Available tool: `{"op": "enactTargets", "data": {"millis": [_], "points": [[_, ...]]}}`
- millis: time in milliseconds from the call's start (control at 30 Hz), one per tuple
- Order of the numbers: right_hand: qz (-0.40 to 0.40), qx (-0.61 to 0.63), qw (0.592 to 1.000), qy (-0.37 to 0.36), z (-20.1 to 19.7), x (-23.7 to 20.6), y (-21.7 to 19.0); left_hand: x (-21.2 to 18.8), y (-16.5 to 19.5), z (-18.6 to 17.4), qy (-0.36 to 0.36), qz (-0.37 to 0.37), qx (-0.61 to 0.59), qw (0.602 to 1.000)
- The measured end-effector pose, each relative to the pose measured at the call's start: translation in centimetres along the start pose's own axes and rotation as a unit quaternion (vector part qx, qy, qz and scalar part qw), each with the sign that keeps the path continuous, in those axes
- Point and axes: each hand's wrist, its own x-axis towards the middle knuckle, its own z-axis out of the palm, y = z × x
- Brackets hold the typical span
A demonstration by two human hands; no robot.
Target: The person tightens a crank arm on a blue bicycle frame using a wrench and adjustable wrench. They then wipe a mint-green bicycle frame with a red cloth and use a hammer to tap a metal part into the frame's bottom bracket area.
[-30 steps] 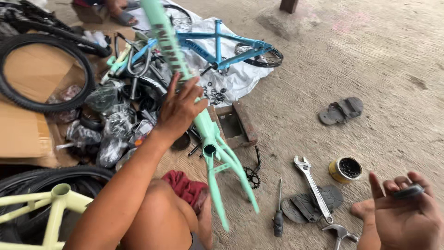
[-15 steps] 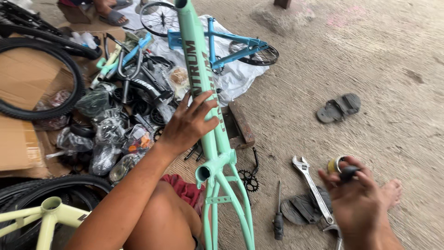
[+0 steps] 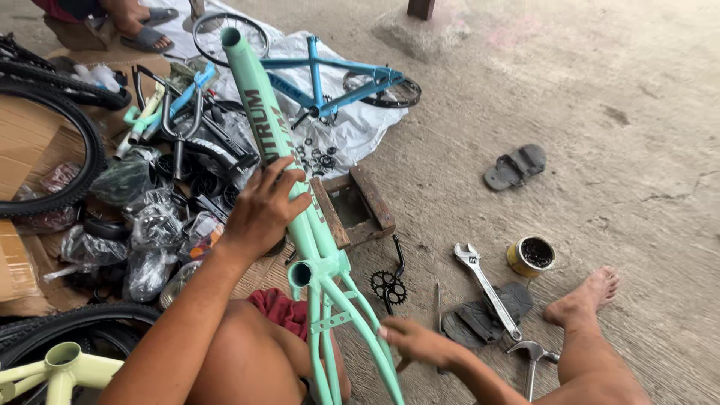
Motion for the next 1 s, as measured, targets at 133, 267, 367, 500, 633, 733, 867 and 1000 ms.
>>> {"op": "enactTargets", "data": {"millis": [133,267,367,500,633,733,867,1000], "points": [[-0.026,-0.002,1.0,-0.013,4.1,0.8,1.0,-2.4,-1.6,0.1,0.017,-0.022,-0.027,0.999],[-0.024,0.025,0.999,0.035,5.9,1.3,1.4,-4.3,-3.0,0.0,0.007,-0.048,-0.043,0.998],[0.005,-0.027,0.996,0.079,4.9,0.8,0.7,-5.0,-3.8,0.1,-0.019,-0.071,-0.024,0.997],[0.007,-0.109,0.988,0.105,2.8,-0.2,-1.7,-5.9,-4.6,1.1,-0.022,-0.102,-0.028,0.994],[-0.043,-0.215,0.971,0.094,2.8,-1.2,-5.3,-6.0,-5.0,3.1,-0.007,-0.115,-0.028,0.993],[0.037,-0.269,0.949,0.161,3.3,-1.8,-8.1,-4.7,-4.9,3.9,0.022,-0.129,-0.015,0.991],[-0.025,-0.295,0.937,0.183,2.1,-1.8,-10.6,-2.9,-4.6,3.0,0.017,-0.167,-0.011,0.986],[0.045,-0.377,0.91,0.166,-0.5,-1.4,-11.6,-2.4,-4.4,1.4,0.048,-0.188,0.037,0.98]]}}
